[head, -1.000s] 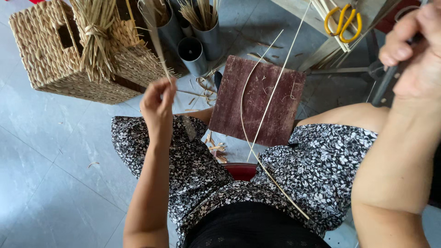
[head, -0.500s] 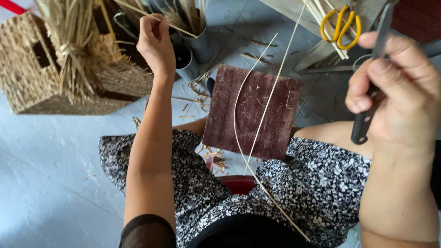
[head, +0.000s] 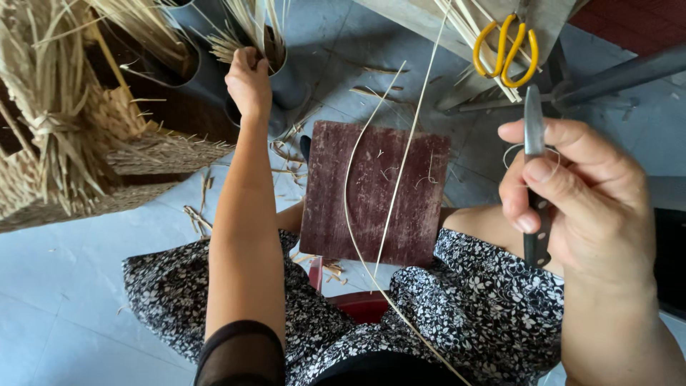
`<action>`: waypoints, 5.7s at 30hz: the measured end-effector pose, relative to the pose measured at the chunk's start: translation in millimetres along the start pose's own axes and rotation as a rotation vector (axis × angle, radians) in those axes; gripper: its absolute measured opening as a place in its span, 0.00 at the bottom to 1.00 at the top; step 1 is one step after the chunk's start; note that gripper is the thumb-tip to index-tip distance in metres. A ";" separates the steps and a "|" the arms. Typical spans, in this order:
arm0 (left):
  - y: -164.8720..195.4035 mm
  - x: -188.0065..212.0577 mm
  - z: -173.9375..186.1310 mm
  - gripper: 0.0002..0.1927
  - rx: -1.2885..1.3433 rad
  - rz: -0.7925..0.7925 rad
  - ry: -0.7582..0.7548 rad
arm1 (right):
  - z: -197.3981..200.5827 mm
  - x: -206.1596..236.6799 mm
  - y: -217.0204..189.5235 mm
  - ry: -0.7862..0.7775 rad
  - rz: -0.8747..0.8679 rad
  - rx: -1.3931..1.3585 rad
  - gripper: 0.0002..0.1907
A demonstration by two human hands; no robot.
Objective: The person sits on the floor and uses a small knife to split and shave thin bamboo strips, drawing each strip against the blade to trim and thin it. They work the strips one at a time on their lap and set finished strips aside.
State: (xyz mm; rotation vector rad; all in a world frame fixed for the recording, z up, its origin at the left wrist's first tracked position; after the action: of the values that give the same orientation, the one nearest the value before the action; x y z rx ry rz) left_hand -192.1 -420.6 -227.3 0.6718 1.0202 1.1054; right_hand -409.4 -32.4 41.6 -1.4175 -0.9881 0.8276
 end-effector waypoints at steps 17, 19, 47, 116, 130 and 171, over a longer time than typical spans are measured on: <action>38.5 107.5 -4.2 0.06 0.235 -0.117 -0.167 | 6.3 -3.3 5.5 -0.002 -0.006 0.022 0.12; 53.8 148.1 3.6 0.10 0.167 -0.011 -0.240 | 5.9 -4.4 6.5 -0.024 0.013 0.015 0.11; 87.3 211.9 112.8 0.07 0.950 0.520 -0.167 | -31.0 -36.9 47.8 -0.194 0.031 0.143 0.10; 219.5 257.0 150.6 0.06 0.734 0.055 -0.365 | -81.4 -22.7 58.1 -0.427 0.044 0.432 0.17; 229.8 254.6 194.7 0.09 0.376 -0.164 -0.156 | -0.7 9.5 57.3 -0.120 0.022 0.980 0.19; 289.5 279.1 224.9 0.13 0.577 -0.229 -0.249 | -148.5 134.2 29.1 -0.421 -0.101 -0.235 0.28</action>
State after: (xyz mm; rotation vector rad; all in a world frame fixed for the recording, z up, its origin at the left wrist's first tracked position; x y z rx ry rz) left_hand -73.4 -51.4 21.6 1.0916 1.1708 0.5037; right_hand -217.8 32.1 33.5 -1.4029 -1.5071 0.9812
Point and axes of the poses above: each hand's wrist, its own x-axis away from the middle knuckle, its own z-axis out of the back of the hand, y = z × x, the point moved 3 cm from there along -x, towards the middle knuckle, and after that the axes turned 11 degrees about x, right-handed, at the moved point
